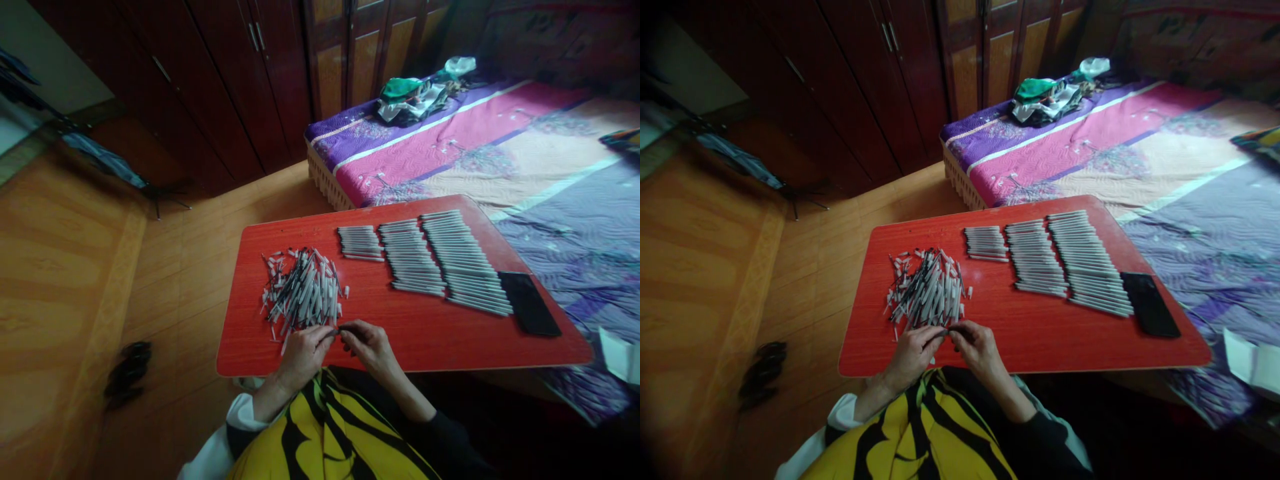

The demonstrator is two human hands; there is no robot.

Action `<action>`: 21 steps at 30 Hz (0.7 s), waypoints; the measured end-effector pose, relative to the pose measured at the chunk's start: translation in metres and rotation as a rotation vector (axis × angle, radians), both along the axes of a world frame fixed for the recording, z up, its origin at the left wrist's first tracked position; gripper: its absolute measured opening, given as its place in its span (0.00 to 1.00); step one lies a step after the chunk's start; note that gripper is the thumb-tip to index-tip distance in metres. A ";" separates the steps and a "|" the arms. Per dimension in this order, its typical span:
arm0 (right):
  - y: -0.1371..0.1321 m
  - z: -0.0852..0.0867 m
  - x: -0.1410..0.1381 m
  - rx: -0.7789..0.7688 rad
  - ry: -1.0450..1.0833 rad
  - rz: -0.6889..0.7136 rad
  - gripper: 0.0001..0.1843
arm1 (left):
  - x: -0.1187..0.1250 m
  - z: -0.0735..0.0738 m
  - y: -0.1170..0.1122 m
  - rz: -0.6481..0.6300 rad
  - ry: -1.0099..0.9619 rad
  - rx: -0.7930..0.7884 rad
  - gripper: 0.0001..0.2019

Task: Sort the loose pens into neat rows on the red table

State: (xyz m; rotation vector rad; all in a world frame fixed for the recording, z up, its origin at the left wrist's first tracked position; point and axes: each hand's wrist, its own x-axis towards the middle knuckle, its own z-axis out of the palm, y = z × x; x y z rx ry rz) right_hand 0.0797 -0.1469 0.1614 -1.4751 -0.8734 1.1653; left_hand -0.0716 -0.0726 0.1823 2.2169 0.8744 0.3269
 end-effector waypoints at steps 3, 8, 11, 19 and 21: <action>-0.001 0.000 0.001 -0.029 0.022 0.000 0.16 | 0.002 0.000 -0.002 -0.010 -0.002 0.009 0.11; -0.003 0.000 0.002 -0.022 0.085 -0.021 0.18 | 0.006 0.001 -0.004 0.020 0.002 -0.003 0.11; -0.002 -0.002 0.002 -0.011 0.087 -0.036 0.18 | 0.007 0.001 -0.005 0.021 0.004 -0.010 0.11; 0.004 -0.005 -0.001 -0.036 0.192 -0.089 0.19 | 0.006 -0.003 -0.002 0.076 -0.017 -0.002 0.11; 0.005 -0.007 -0.001 -0.045 0.188 -0.087 0.18 | 0.005 -0.004 -0.001 0.068 0.005 0.023 0.11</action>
